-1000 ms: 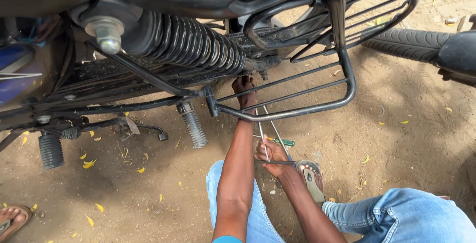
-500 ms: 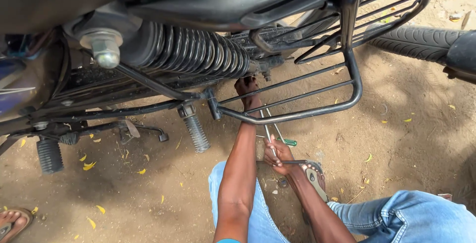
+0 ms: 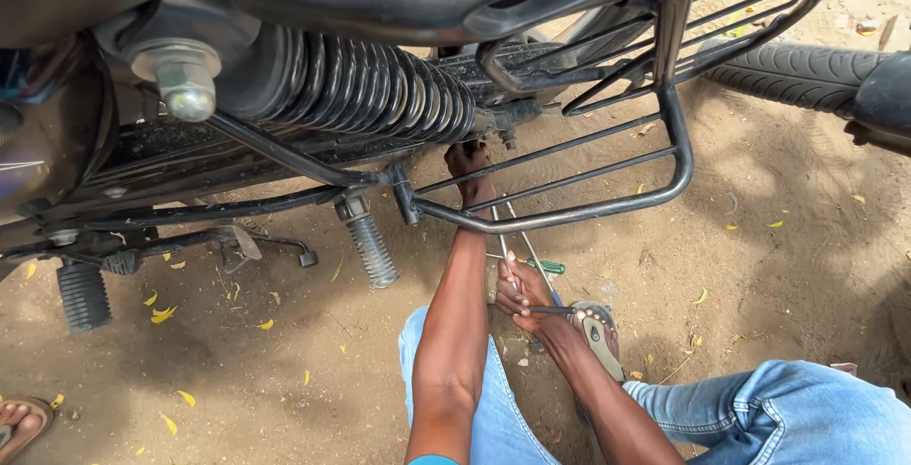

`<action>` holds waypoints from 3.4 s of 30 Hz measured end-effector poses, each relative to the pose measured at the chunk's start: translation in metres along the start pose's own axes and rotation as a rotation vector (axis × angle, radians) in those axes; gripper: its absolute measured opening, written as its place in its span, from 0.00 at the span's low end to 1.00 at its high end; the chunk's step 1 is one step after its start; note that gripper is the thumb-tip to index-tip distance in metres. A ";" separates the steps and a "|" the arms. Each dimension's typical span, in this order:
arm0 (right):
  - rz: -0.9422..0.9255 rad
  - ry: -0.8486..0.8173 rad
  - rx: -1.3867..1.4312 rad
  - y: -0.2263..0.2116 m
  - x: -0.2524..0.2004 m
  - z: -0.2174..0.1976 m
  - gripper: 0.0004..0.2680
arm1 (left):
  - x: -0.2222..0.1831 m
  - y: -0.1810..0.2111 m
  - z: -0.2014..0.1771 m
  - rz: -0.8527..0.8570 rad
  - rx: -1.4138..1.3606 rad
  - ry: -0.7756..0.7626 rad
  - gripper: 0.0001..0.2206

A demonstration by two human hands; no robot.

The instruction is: Loosening and adjusting mechanical components on a motorcycle using hand tools.

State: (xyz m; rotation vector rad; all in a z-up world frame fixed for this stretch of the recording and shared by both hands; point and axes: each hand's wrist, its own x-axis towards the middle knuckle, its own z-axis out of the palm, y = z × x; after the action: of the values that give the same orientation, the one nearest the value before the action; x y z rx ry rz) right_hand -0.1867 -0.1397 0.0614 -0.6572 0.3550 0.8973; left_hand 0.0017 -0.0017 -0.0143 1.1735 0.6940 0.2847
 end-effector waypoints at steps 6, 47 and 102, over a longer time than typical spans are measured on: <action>-0.022 0.097 -0.038 0.001 -0.001 0.002 0.17 | -0.004 0.012 0.001 -0.107 -0.027 0.003 0.02; -0.080 0.154 -0.114 0.004 0.000 0.006 0.15 | 0.013 -0.018 -0.005 0.214 -0.058 -0.058 0.11; 0.061 0.093 -0.145 -0.015 0.001 0.009 0.17 | 0.029 -0.045 0.021 0.103 0.700 0.139 0.18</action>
State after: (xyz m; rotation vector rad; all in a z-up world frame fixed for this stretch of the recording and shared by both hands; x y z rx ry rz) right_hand -0.1737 -0.1406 0.0735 -0.8275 0.3976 0.9588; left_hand 0.0312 -0.0187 -0.0610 1.8721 0.8906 0.2140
